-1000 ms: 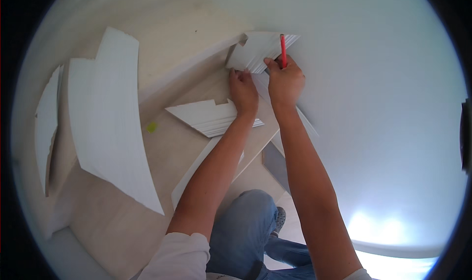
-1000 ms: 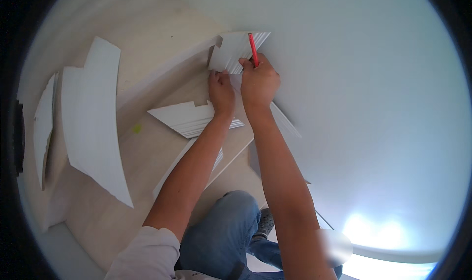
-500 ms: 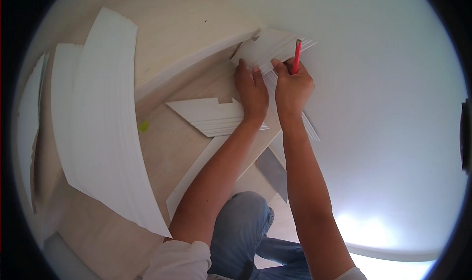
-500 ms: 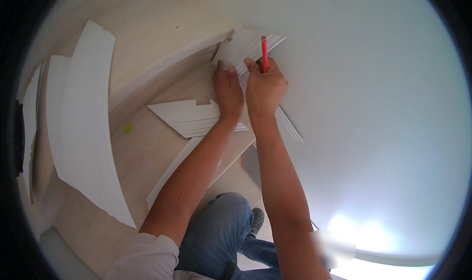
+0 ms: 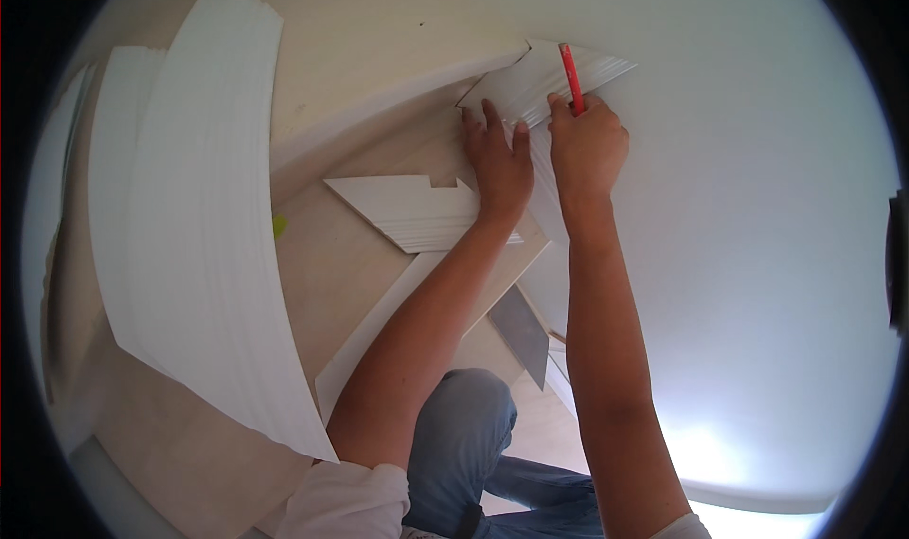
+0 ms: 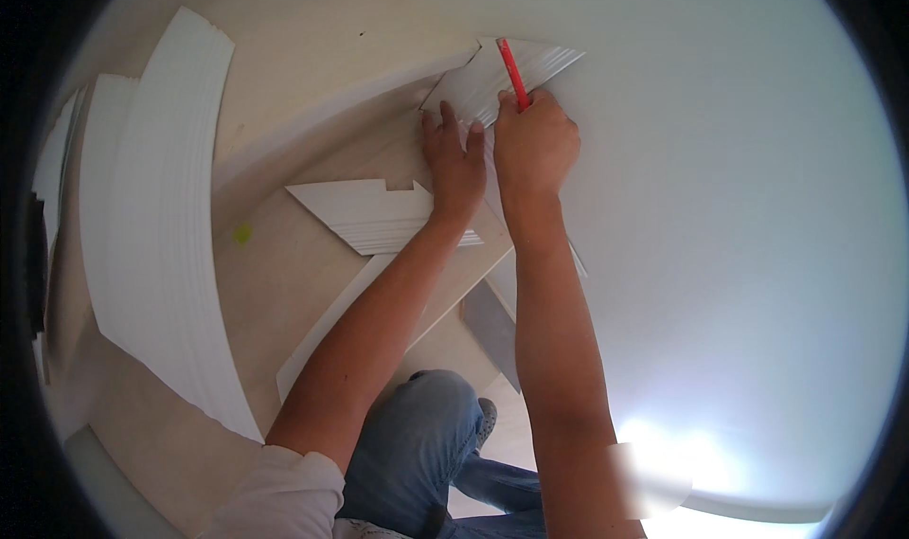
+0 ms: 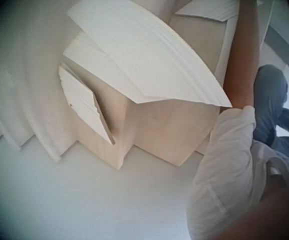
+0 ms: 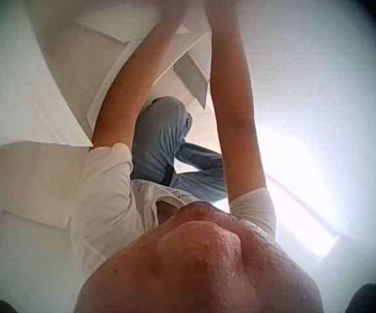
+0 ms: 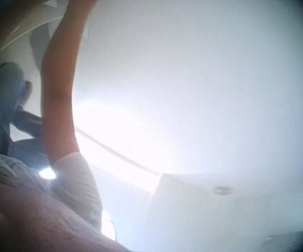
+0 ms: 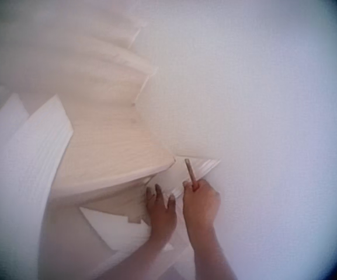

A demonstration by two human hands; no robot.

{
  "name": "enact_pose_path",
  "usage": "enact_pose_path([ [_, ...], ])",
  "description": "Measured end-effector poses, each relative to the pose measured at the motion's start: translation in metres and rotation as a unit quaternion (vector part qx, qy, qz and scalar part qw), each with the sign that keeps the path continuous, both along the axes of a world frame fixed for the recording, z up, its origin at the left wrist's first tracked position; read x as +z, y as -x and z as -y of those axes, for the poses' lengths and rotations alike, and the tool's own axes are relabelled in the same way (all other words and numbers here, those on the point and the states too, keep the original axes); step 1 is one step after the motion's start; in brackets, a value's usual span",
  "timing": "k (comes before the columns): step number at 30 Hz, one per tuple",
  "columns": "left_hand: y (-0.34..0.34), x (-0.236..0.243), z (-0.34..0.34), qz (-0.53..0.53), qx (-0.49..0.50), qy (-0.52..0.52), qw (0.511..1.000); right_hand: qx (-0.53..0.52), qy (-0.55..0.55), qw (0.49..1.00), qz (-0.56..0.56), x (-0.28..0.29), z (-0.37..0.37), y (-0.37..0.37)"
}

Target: Measuring, marking, cutting, and fitting decorative molding onto a staircase wall.

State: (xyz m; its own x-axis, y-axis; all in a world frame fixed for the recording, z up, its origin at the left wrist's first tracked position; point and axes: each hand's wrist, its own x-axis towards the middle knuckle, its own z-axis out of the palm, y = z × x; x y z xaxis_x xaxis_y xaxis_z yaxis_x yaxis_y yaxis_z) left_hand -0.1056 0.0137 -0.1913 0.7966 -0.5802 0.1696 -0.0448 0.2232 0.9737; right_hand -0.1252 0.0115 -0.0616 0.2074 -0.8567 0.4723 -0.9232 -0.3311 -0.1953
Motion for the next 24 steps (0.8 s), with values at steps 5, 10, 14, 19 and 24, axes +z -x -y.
enact_pose_path([
  [5, 0.002, -0.002, 0.004, 0.049, -0.03, -0.031, 0.998, -0.034, 0.019, 0.996, -0.081, 0.005, -0.001, -0.001],
  [10, 0.006, -0.001, 0.001, 0.04, -0.041, -0.041, 0.998, -0.057, -0.028, 0.988, -0.142, 0.011, 0.005, -0.002],
  [14, 0.011, -0.004, 0.003, 0.032, -0.032, -0.033, 0.998, -0.048, -0.019, 0.992, -0.113, 0.005, 0.008, -0.003],
  [19, 0.006, -0.014, 0.005, 0.075, -0.022, -0.033, 0.996, -0.029, -0.023, 0.997, -0.062, 0.0, 0.005, 0.001],
  [24, 0.005, -0.008, 0.001, 0.078, -0.023, -0.039, 0.996, -0.027, 0.012, 0.997, -0.071, -0.002, 0.011, 0.003],
])
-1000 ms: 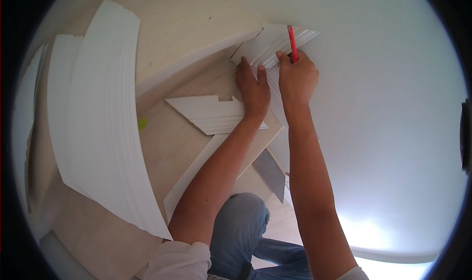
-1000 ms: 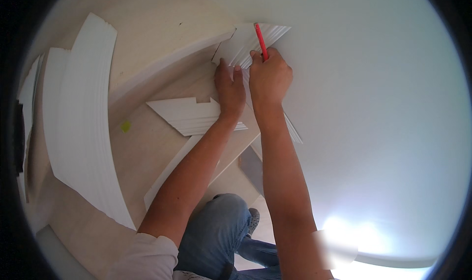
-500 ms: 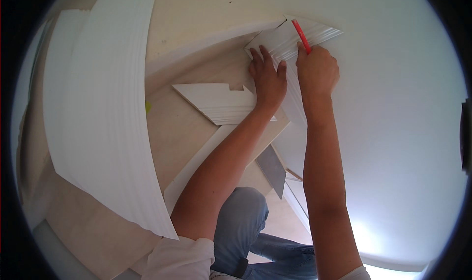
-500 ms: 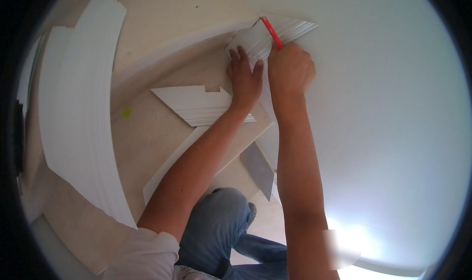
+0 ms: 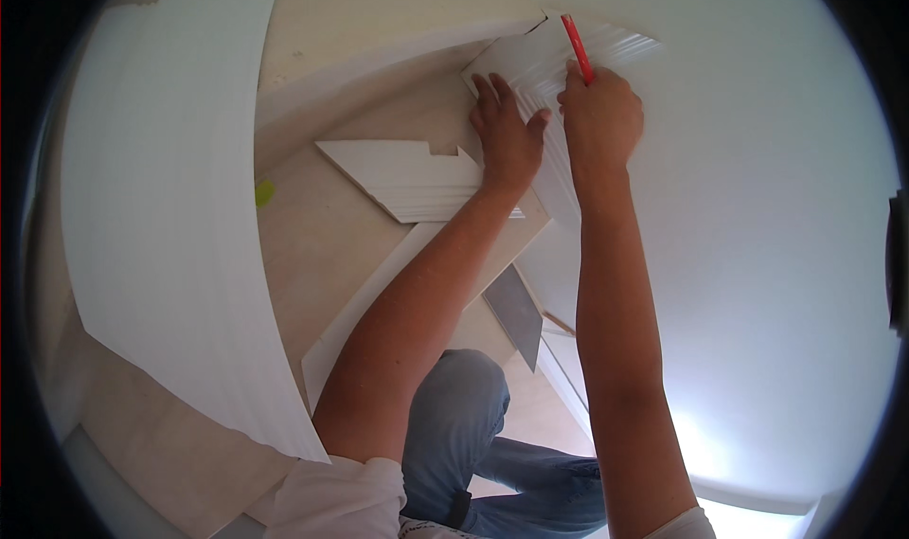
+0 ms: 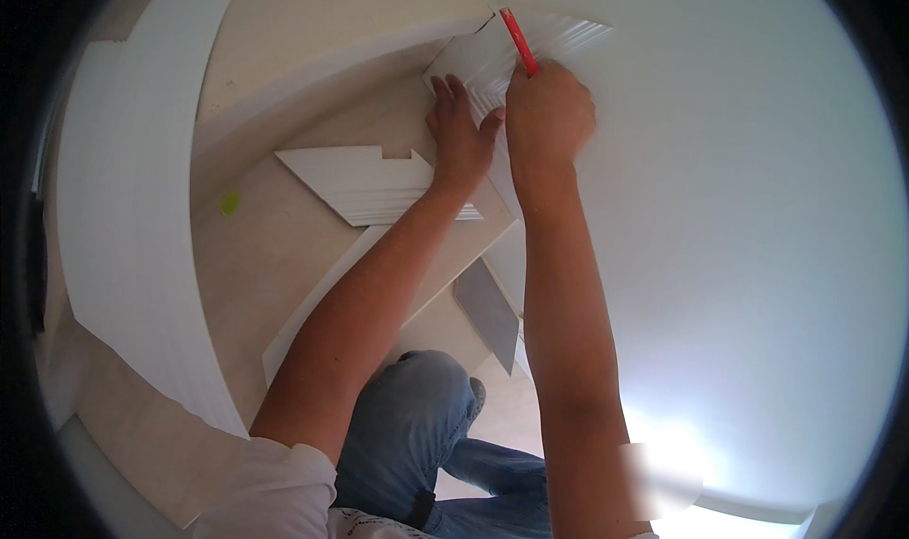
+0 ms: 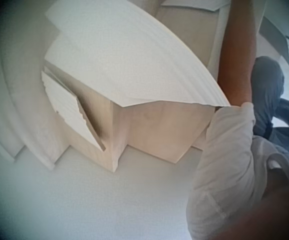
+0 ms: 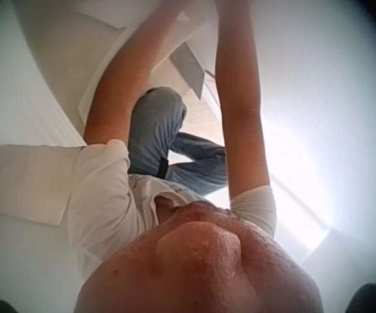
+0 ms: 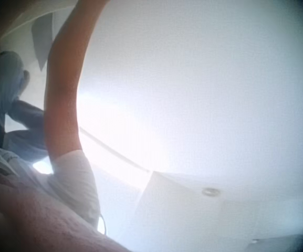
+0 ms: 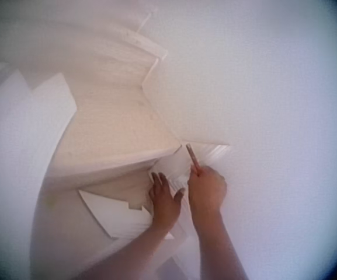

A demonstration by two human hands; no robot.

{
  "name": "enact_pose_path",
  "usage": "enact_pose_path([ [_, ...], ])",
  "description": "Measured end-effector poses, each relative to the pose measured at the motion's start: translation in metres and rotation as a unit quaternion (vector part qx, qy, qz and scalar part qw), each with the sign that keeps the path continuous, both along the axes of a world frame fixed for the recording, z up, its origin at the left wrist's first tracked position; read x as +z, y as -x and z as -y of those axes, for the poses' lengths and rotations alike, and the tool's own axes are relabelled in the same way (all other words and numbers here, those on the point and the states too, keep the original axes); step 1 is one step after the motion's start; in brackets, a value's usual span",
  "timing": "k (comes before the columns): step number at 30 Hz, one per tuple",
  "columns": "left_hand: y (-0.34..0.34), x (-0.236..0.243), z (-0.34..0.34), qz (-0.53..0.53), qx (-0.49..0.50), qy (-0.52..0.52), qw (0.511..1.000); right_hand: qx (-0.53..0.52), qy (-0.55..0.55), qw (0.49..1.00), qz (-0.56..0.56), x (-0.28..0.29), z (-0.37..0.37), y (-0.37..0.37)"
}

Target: Measuring, marking, cutting, and fitting decorative molding onto a staircase wall.

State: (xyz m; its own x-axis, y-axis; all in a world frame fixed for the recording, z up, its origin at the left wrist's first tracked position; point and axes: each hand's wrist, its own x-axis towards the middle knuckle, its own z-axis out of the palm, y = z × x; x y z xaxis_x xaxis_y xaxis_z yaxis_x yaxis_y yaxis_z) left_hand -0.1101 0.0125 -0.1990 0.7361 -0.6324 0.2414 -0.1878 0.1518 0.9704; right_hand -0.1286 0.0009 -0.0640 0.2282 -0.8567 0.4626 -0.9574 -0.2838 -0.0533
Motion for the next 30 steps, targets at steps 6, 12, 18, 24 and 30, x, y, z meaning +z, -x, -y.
enact_pose_path([
  [6, -0.001, 0.008, -0.004, 0.005, -0.002, -0.005, 1.0, 0.021, -0.026, 0.999, 0.033, -0.001, 0.0, 0.006],
  [12, 0.0, 0.01, -0.006, -0.022, 0.01, -0.013, 1.0, 0.057, -0.128, 0.988, 0.069, 0.0, -0.059, 0.052],
  [18, 0.004, 0.015, -0.012, 0.001, 0.048, -0.03, 0.998, -0.009, -0.278, 0.958, 0.072, -0.037, -0.125, 0.166],
  [24, 0.008, 0.014, -0.01, 0.032, 0.061, -0.017, 0.997, -0.084, -0.28, 0.927, 0.233, -0.062, -0.123, 0.214],
  [30, 0.008, 0.012, -0.006, 0.064, 0.055, -0.021, 0.996, -0.045, -0.22, 0.917, 0.331, -0.071, -0.112, 0.202],
])
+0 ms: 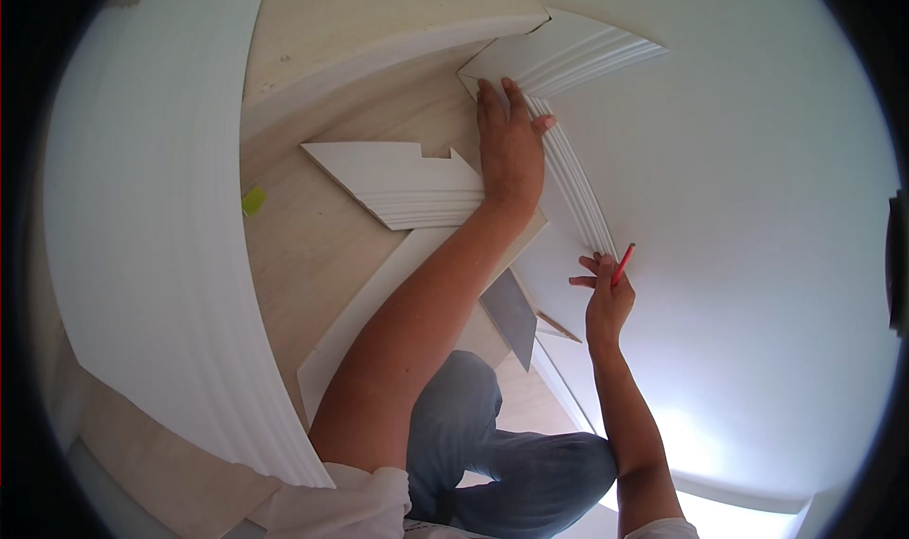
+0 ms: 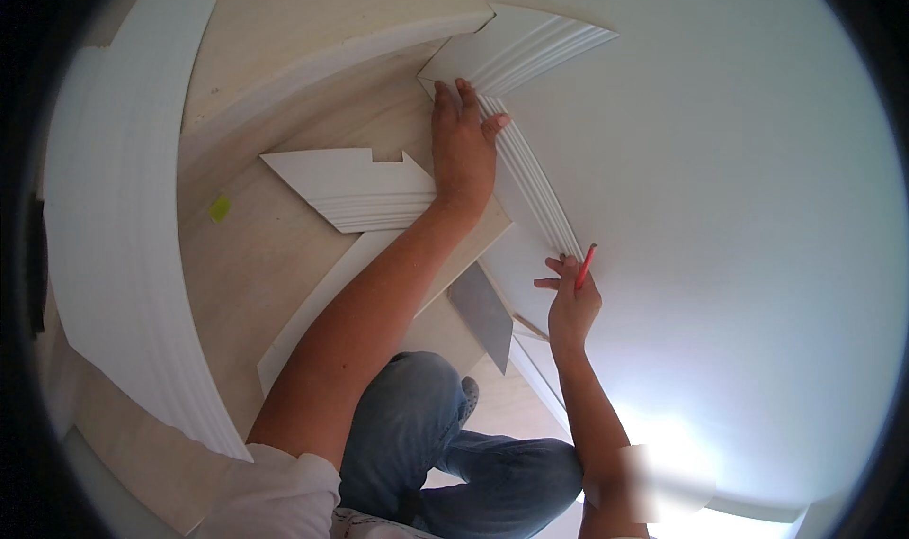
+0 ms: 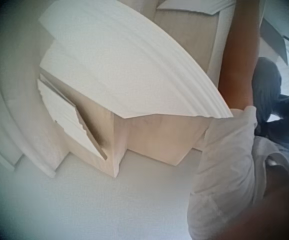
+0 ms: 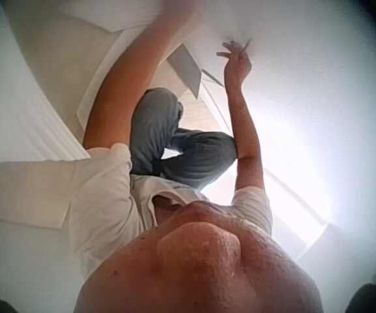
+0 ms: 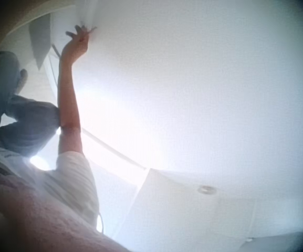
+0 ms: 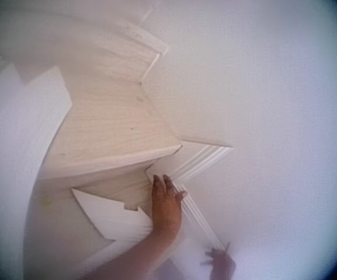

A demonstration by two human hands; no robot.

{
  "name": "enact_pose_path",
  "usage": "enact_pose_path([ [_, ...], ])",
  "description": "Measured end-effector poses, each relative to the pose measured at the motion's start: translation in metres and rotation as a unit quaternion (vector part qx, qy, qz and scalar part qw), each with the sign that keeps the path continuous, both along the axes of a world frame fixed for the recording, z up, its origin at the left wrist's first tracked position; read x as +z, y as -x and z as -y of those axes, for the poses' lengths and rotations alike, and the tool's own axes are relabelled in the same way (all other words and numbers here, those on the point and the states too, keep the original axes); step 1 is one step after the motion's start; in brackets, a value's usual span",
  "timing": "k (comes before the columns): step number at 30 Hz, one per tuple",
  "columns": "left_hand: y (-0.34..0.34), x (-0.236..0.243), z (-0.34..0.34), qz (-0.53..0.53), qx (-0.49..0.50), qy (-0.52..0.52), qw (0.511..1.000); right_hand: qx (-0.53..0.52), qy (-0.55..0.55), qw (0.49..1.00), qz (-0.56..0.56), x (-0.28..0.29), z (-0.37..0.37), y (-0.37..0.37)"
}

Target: Measuring, marking, cutting, and fitting decorative molding onto a staircase wall.

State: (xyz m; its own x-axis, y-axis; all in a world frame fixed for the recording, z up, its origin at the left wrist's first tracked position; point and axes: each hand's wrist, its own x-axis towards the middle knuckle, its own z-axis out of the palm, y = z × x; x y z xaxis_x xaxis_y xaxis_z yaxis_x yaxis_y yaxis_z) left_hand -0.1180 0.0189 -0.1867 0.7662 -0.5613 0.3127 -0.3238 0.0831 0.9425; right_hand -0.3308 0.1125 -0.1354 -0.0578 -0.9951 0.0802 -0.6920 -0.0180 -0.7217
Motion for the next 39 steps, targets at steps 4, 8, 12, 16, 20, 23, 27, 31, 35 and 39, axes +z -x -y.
enact_pose_path([
  [4, -0.001, -0.005, 0.001, 0.008, 0.007, 0.004, 1.0, -0.049, -0.021, 0.996, 0.078, -0.003, 0.003, -0.01],
  [8, 0.0, -0.005, 0.004, 0.003, 0.018, 0.011, 1.0, -0.084, -0.009, 0.99, 0.114, -0.008, 0.005, -0.021],
  [12, 0.003, -0.004, 0.004, -0.009, 0.021, 0.006, 1.0, -0.104, 0.002, 0.984, 0.148, -0.012, 0.008, -0.024],
  [16, 0.003, -0.007, 0.005, -0.005, 0.012, 0.016, 1.0, -0.11, 0.002, 0.98, 0.167, -0.016, 0.006, -0.02],
  [20, 0.002, -0.009, 0.004, -0.002, 0.006, 0.029, 1.0, -0.094, 0.008, 0.981, 0.168, -0.018, 0.006, -0.018],
  [23, -0.002, -0.008, 0.003, -0.028, -0.018, 0.037, 0.999, -0.081, 0.008, 0.98, 0.182, -0.016, 0.004, -0.018],
  [27, -0.004, -0.007, 0.001, -0.042, -0.04, 0.04, 0.998, -0.084, 0.001, 0.978, 0.189, -0.016, 0.004, -0.017],
  [31, -0.002, -0.007, 0.002, -0.037, -0.038, 0.029, 0.998, -0.067, -0.004, 0.979, 0.194, -0.018, 0.007, -0.014],
  [35, -0.003, -0.004, 0.004, -0.066, -0.035, 0.04, 0.996, -0.062, -0.002, 0.983, 0.175, -0.012, 0.006, -0.017],
  [39, -0.001, -0.002, 0.006, -0.063, -0.029, 0.033, 0.997, -0.054, 0.001, 0.985, 0.166, -0.013, 0.008, -0.013],
])
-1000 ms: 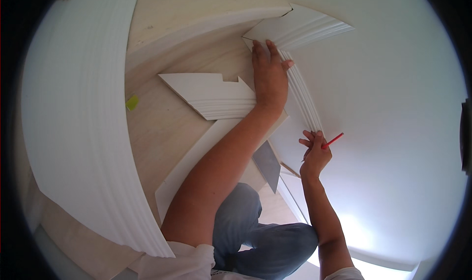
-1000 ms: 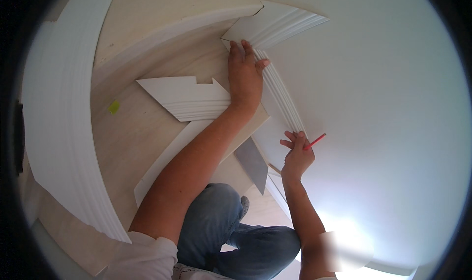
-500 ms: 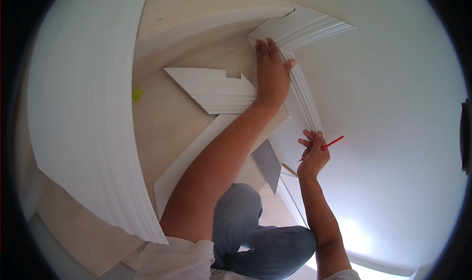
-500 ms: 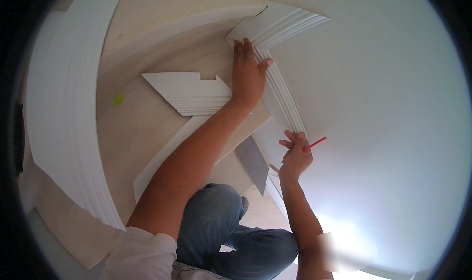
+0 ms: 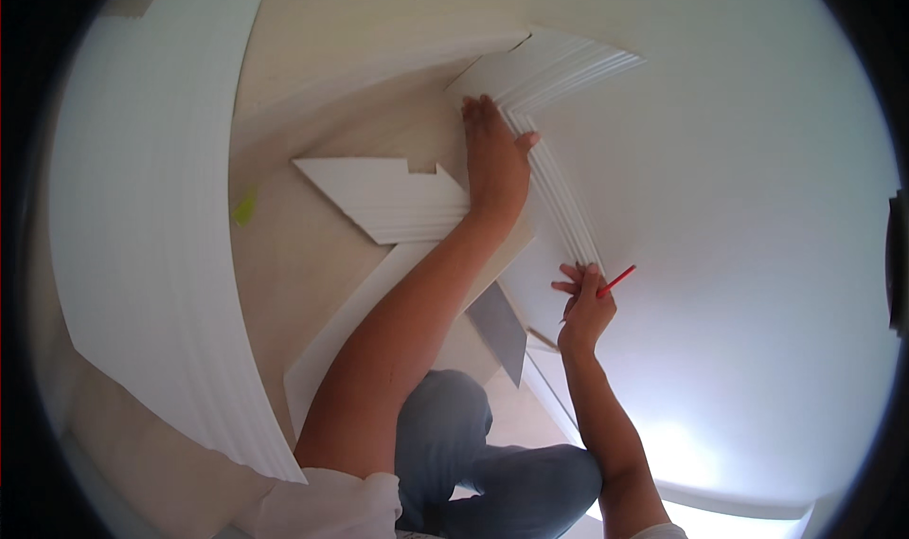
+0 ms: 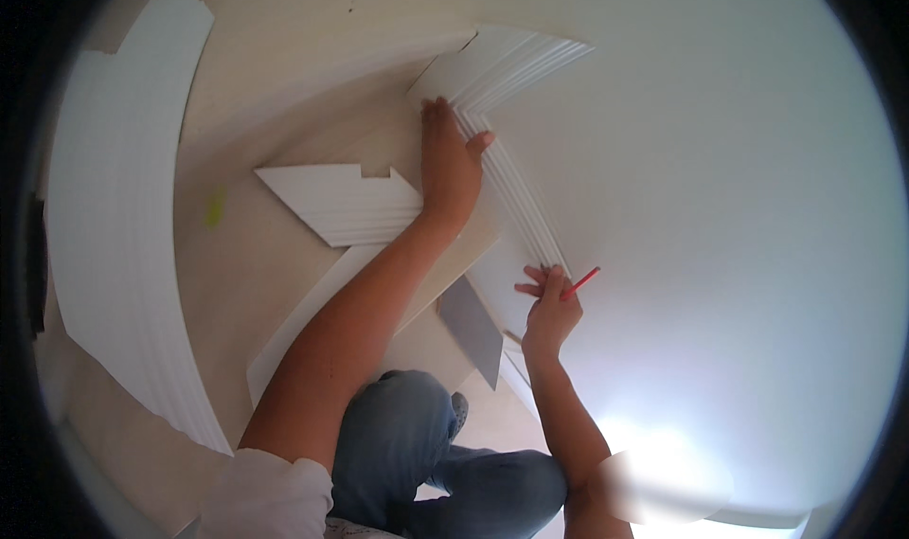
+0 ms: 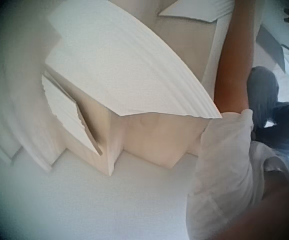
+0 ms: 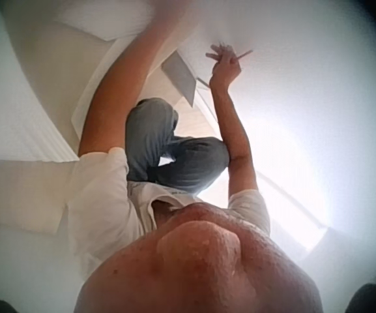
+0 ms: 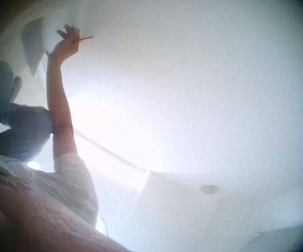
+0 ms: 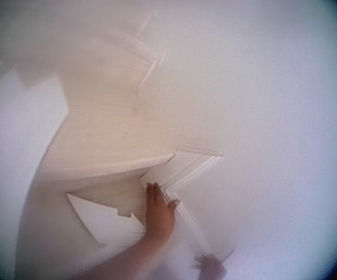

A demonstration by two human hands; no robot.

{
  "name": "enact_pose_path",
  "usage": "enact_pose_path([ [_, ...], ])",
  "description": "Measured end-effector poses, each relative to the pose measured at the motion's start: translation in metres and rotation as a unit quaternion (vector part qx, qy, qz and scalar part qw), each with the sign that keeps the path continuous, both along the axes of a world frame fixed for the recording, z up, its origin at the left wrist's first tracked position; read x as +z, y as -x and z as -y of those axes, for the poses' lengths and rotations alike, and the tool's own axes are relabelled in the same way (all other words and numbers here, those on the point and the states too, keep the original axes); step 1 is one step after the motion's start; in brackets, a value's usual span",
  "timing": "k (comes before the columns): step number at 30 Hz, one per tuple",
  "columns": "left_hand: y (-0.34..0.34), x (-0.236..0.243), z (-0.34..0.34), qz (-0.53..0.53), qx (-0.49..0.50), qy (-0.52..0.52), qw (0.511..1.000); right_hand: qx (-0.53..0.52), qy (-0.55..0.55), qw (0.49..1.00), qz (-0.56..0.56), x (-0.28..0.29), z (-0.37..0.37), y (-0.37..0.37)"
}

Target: Measuring, marking, cutting, and fitting decorative molding onto a staircase wall.

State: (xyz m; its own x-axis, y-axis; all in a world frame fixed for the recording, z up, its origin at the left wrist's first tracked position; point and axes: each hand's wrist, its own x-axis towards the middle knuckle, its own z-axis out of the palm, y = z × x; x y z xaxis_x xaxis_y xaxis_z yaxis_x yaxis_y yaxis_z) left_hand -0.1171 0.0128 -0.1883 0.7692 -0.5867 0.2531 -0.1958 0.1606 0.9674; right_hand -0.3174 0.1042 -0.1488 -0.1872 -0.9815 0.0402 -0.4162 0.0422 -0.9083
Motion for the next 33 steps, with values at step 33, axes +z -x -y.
enact_pose_path([
  [33, -0.002, 0.006, -0.009, -0.056, -0.002, -0.01, 0.998, 0.152, 0.376, 0.777, -0.482, 0.124, 0.104, -0.195],
])
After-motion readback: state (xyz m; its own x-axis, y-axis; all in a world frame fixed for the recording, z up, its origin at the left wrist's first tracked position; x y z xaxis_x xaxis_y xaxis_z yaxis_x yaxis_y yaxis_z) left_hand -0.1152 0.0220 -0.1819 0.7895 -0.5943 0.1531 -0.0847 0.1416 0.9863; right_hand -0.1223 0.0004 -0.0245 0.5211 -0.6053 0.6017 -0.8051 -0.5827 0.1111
